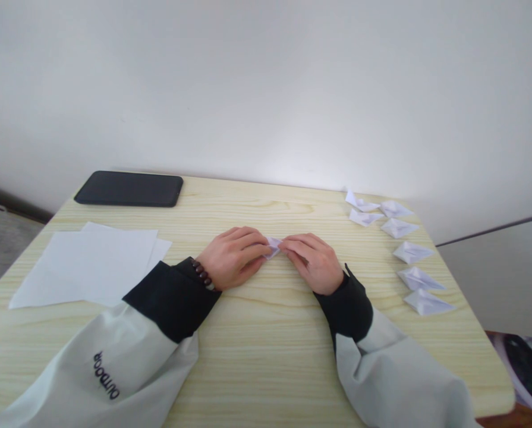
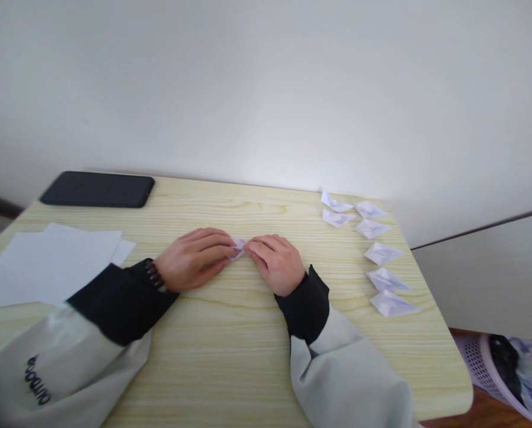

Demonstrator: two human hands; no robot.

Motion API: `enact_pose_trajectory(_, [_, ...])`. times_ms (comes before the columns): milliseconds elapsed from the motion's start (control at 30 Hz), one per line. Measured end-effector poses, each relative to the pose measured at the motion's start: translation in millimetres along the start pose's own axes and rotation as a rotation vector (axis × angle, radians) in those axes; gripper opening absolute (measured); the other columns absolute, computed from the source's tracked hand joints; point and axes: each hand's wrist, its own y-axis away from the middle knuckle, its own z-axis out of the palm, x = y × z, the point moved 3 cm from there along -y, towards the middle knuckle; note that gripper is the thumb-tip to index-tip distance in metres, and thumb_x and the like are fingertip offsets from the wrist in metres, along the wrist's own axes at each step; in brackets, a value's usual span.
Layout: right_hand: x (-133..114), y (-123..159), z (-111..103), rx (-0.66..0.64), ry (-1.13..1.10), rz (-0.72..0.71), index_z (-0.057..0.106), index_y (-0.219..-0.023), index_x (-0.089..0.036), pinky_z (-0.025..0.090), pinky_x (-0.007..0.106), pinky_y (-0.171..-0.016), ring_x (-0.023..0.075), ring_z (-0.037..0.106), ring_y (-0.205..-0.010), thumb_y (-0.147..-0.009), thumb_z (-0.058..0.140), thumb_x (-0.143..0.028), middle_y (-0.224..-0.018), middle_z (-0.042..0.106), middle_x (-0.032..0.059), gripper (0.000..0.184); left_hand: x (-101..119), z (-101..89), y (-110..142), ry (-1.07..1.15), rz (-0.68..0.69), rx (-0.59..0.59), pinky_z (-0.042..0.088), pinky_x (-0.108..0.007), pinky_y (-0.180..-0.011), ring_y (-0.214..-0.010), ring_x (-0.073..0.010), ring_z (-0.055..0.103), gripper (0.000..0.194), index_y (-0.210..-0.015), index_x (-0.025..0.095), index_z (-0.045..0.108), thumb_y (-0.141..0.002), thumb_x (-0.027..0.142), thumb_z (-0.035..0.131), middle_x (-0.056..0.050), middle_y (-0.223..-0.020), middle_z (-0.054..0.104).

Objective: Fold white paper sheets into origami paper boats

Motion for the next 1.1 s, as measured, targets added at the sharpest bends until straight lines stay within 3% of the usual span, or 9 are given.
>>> enact_pose_trajectory(467, [0.0,-0.3,0.2,0.003,0.006,-0.024,0.066,-0.094,-0.019,0.050,0.029,-0.080,0.0154,0.060,-0.087,-0.089,0.048,-0.021,-0.095,0.068,0.0051,0.019,-0.5,2.9,0.3,0.013,-0.039,-0.042,0.045,-0.034,-0.087,-0.099,-0.0192,0.056,0.020,-0.098,0.020,0.063,-0.085,0.022,0.047,-0.006,-0.103,0.065])
enact_pose_trajectory(667, [5.9,1.1,-1.4,0.053,-0.022,0.056,0.062,-0.098,-0.019,0.050,0.028,-0.077,0.0154,0.063,-0.083,-0.088,0.049,-0.020,-0.092,0.069,0.0045,0.017,-4.6,-0.5,1.4,0.162,-0.097,0.060,0.046,-0.030,-0.088,-0.099,-0.0160,0.055,0.019,-0.100,0.020,0.060,-0.085,0.018,0.049,-0.006,-0.108,0.059])
enact_pose_trajectory(800, [10.5,1.9,-2.8,0.114,-0.036,0.119,0.062,-0.096,-0.018,0.051,0.026,-0.071,0.0141,0.065,-0.075,-0.087,0.052,-0.022,-0.088,0.069,0.0044,0.015,-15.1,-0.5,5.0,0.220,-0.258,0.135,0.047,-0.030,-0.085,-0.096,-0.0168,0.056,0.024,-0.104,0.018,0.054,-0.081,0.027,0.057,-0.006,-0.104,0.060])
enact_pose_trajectory(900, [10.8,1.6,-3.6,0.125,-0.060,0.107,0.064,-0.091,-0.019,0.051,0.025,-0.072,0.0140,0.065,-0.077,-0.087,0.052,-0.023,-0.084,0.070,0.0037,0.014,-22.6,-1.1,8.4,0.203,-0.368,0.128,0.049,-0.030,-0.074,-0.081,-0.0163,0.058,0.031,-0.098,0.017,0.056,-0.076,0.038,0.063,-0.004,-0.090,0.062])
enact_pose_trajectory(1100, [8.9,0.2,-6.0,0.159,-0.143,0.161,0.066,-0.087,-0.017,0.052,0.023,-0.067,0.0127,0.065,-0.070,-0.085,0.054,-0.024,-0.080,0.070,0.0037,0.014,-19.4,-5.8,7.7,0.234,-0.319,0.137,0.048,-0.025,-0.071,-0.076,-0.0135,0.059,0.019,-0.085,0.018,0.063,-0.084,0.034,0.054,-0.003,-0.082,0.064])
